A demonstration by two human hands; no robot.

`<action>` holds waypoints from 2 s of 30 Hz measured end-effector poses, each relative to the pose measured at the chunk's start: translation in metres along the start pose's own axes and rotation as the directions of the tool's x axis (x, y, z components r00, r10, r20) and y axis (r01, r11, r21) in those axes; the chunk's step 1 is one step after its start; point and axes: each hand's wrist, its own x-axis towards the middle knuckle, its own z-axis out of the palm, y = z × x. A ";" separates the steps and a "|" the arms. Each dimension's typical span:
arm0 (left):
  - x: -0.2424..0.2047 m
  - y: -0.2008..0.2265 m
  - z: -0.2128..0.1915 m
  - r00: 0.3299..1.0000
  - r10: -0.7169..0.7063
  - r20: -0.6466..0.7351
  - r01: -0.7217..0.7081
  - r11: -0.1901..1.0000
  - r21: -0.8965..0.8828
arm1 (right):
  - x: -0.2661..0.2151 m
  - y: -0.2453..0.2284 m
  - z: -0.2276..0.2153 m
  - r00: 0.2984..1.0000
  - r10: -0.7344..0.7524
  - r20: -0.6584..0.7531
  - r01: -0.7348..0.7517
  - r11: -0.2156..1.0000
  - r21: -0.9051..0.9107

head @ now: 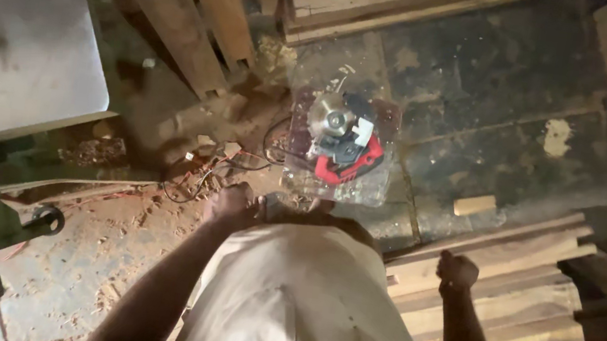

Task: The person adjusts a circular saw by repeatedly applying and removing white tape to the blade guard and base plate. The person handles the saw with both hands, moving it between a workbench and the floor while manipulating the tape.

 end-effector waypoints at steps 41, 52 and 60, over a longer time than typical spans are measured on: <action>-0.149 0.050 -0.072 0.970 -0.109 -0.216 0.073 0.983 -0.167 | 0.133 0.024 0.169 0.981 0.104 0.165 0.119 0.352 -0.928; 0.015 0.229 -0.065 0.773 0.628 -0.085 -0.565 0.744 0.356 | 0.118 0.044 0.136 0.891 0.451 -0.056 -0.423 0.779 -0.463; 0.024 0.208 -0.046 0.675 0.681 -0.284 -0.568 0.725 0.390 | 0.118 0.062 0.222 0.749 0.586 0.310 -0.629 0.776 0.053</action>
